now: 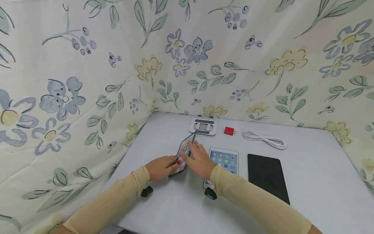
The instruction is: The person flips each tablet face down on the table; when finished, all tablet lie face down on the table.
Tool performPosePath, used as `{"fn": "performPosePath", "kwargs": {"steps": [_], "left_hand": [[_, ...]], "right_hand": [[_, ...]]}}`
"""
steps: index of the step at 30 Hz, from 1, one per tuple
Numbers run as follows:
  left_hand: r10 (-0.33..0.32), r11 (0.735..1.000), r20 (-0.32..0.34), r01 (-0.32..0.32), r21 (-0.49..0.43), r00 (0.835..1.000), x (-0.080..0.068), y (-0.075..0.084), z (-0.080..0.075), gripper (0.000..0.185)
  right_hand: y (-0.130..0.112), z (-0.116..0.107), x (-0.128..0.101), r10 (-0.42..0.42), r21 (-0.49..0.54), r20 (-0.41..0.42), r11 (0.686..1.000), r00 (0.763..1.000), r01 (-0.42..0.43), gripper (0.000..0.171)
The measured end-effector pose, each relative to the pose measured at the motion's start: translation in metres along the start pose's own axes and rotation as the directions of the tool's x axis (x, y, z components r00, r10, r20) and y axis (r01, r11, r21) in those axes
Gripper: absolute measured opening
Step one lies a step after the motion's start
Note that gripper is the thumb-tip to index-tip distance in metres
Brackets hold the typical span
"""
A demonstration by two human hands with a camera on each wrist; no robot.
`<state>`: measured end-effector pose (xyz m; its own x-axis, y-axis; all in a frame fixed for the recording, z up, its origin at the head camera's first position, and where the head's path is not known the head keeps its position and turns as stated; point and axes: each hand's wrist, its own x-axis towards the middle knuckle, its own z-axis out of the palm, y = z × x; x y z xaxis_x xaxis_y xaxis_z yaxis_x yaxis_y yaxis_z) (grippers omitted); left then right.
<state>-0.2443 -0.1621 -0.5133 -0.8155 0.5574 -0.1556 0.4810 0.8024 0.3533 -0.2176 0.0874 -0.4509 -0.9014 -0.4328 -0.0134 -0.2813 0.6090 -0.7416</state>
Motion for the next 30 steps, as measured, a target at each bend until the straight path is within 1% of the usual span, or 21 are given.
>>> {"fn": "performPosePath", "kwargs": {"steps": [2,6,8,11,13,16,18,19,22,25,27,30], "left_hand": [[0.018,0.999,-0.016,-0.019,-0.031,1.0,0.002,0.0,0.001,0.077],[0.064,0.993,-0.05,-0.069,-0.1,0.997,0.005,0.002,0.002,0.066],[0.064,0.989,-0.045,-0.069,-0.127,0.997,0.006,0.005,0.001,0.067],[0.045,0.982,-0.048,-0.053,-0.183,0.998,0.006,0.009,-0.001,0.075],[0.035,0.967,-0.071,-0.051,-0.248,0.997,0.006,0.012,-0.006,0.077],[0.032,0.932,-0.132,-0.077,-0.355,0.991,0.006,0.018,-0.016,0.078],[0.032,0.909,-0.163,-0.097,-0.406,0.986,0.005,0.022,-0.023,0.077],[0.032,0.903,-0.171,-0.102,-0.416,0.985,0.004,0.023,-0.026,0.077],[0.019,0.9,-0.19,-0.1,-0.424,0.982,0.001,0.024,-0.032,0.078],[0.018,0.89,-0.23,-0.12,-0.441,0.973,-0.002,0.022,-0.035,0.074],[0.019,0.873,-0.263,-0.144,-0.465,0.965,-0.003,0.02,-0.035,0.07],[0.037,0.847,-0.331,-0.205,-0.49,0.943,-0.005,0.016,-0.037,0.066]], "right_hand": [[-0.003,-0.001,0.0,-0.007,0.016,-0.005,1.0,1.0,0.007,0.089],[-0.008,-0.002,0.001,-0.013,0.052,-0.012,0.999,1.0,0.013,0.092],[-0.01,-0.001,0.003,-0.025,0.053,-0.017,0.998,1.0,0.026,0.094],[-0.013,0.001,0.004,-0.046,0.057,-0.027,0.997,0.999,0.047,0.096],[-0.015,0.002,0.005,-0.051,0.065,-0.026,0.996,0.998,0.053,0.095],[-0.017,0.004,0.006,-0.058,0.077,-0.017,0.995,0.998,0.06,0.091],[-0.017,0.006,0.006,-0.072,0.077,-0.009,0.994,0.997,0.072,0.087],[-0.018,0.006,0.006,-0.08,0.082,-0.007,0.993,0.997,0.08,0.085],[-0.017,0.007,0.006,-0.102,0.098,0.01,0.99,0.995,0.101,0.079],[-0.016,0.008,0.007,-0.119,0.109,0.03,0.987,0.992,0.115,0.075],[-0.015,0.01,0.008,-0.127,0.112,0.043,0.986,0.991,0.122,0.073],[-0.012,0.012,0.008,-0.127,0.124,0.066,0.985,0.99,0.118,0.072]]}}
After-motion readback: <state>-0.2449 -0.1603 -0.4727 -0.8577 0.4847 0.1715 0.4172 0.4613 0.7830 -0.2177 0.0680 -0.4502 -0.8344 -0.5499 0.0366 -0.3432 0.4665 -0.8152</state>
